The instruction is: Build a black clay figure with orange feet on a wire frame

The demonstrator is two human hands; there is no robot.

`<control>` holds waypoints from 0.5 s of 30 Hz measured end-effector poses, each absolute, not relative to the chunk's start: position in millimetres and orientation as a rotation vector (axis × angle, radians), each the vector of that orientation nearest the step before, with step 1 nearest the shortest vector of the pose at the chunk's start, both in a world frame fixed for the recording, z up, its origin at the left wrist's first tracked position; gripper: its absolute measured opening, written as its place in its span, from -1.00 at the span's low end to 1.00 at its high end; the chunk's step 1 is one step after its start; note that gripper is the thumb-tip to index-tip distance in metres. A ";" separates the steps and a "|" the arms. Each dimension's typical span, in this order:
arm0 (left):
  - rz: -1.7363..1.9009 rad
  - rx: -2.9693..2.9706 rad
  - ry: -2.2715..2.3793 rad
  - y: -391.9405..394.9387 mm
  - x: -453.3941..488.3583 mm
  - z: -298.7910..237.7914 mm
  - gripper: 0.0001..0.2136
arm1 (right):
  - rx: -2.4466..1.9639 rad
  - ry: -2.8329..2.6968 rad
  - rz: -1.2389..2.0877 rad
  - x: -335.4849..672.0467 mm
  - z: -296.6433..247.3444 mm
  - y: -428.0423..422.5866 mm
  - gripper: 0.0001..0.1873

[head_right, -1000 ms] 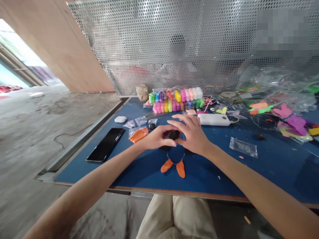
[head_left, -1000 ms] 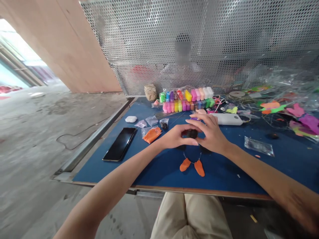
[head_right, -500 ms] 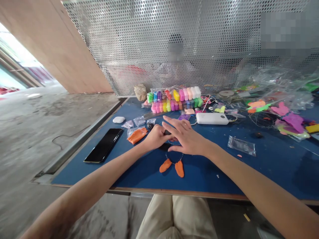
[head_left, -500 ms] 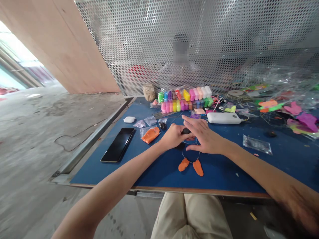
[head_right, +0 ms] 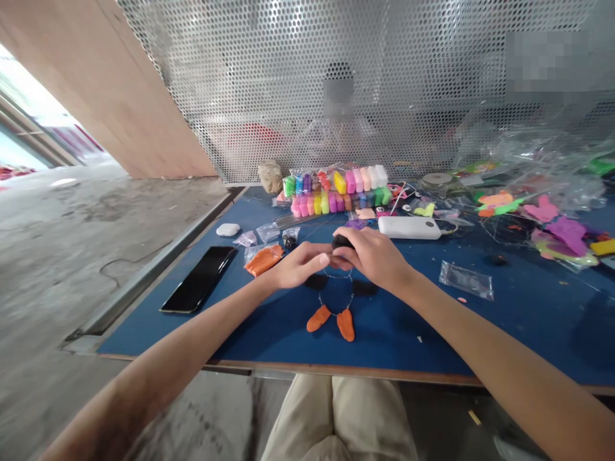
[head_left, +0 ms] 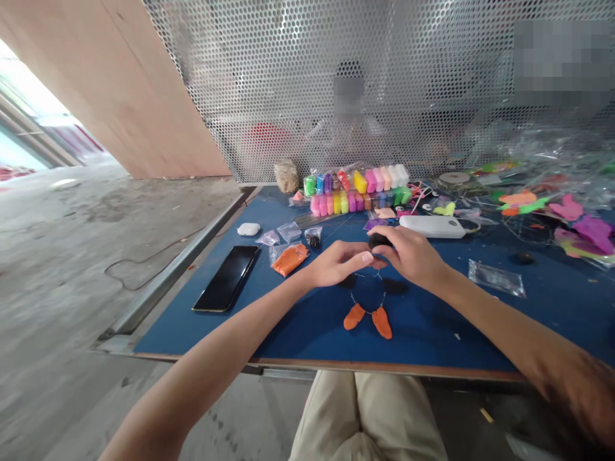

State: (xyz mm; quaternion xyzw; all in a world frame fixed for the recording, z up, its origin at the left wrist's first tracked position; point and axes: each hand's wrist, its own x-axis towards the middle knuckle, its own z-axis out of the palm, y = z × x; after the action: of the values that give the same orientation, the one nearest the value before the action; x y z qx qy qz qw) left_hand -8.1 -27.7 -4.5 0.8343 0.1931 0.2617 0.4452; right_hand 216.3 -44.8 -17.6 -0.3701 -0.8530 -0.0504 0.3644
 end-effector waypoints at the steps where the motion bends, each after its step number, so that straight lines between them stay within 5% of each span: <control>1: 0.657 2.106 0.509 -27.5 -7.8 -5.3 -0.48 | -0.981 -2.163 -0.072 217.1 -17.6 -44.5 -0.65; 9: 0.863 1.750 0.653 -19.4 -7.7 -12.1 -0.40 | -0.993 -2.030 0.152 222.4 -18.8 -49.9 -0.67; 15: 0.719 1.403 0.515 -33.1 11.1 -16.1 -0.24 | -0.740 -2.227 -0.261 205.3 -19.7 -55.6 -0.68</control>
State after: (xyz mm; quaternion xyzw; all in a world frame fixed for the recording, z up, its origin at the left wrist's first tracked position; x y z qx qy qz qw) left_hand 11.1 -33.1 -16.1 0.6240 0.2290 0.3198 0.6752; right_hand 205.3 -55.6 -19.7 -0.2898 -0.8722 -0.1023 0.3805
